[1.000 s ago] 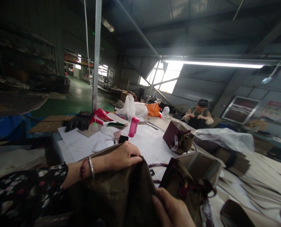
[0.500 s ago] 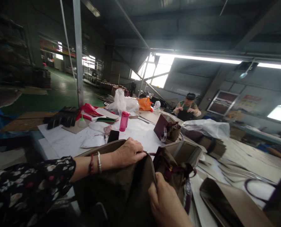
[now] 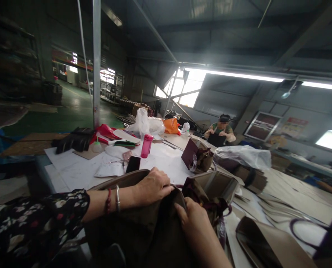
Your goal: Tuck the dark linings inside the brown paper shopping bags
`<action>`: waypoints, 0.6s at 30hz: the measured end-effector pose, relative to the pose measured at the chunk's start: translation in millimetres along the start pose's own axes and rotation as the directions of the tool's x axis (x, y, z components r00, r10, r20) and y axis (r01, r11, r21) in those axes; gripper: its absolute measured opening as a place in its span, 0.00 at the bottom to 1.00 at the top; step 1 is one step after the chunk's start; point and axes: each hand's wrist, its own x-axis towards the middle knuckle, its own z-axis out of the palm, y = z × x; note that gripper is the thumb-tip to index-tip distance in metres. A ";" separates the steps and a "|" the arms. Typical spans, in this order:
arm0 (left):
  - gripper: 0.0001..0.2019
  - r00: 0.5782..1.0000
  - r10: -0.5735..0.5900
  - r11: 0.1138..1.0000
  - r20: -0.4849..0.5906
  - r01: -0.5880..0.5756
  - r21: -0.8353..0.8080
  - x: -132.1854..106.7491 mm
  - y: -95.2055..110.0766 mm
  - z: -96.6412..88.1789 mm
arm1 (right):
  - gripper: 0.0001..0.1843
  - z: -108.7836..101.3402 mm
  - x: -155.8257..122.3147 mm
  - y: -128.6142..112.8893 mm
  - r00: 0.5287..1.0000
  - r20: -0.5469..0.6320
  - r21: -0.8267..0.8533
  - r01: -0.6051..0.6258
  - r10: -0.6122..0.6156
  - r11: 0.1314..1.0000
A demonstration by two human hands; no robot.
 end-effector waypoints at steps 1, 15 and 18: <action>0.12 1.000 0.008 1.000 0.000 -0.008 0.005 -0.3 -0.2 0.3 | 0.11 0.1 1.5 -0.2 1.000 -0.007 0.002 0.007 -0.007 1.000; 0.12 0.999 0.040 0.999 -0.027 -0.040 0.020 -2.6 -3.8 1.9 | 0.11 2.0 13.5 3.7 0.986 -0.097 0.011 0.139 -0.138 0.990; 0.11 0.999 0.035 0.999 -0.031 -0.035 0.016 -3.1 -4.9 2.9 | 0.13 2.2 18.5 2.7 0.978 -0.132 -0.016 0.163 -0.163 0.987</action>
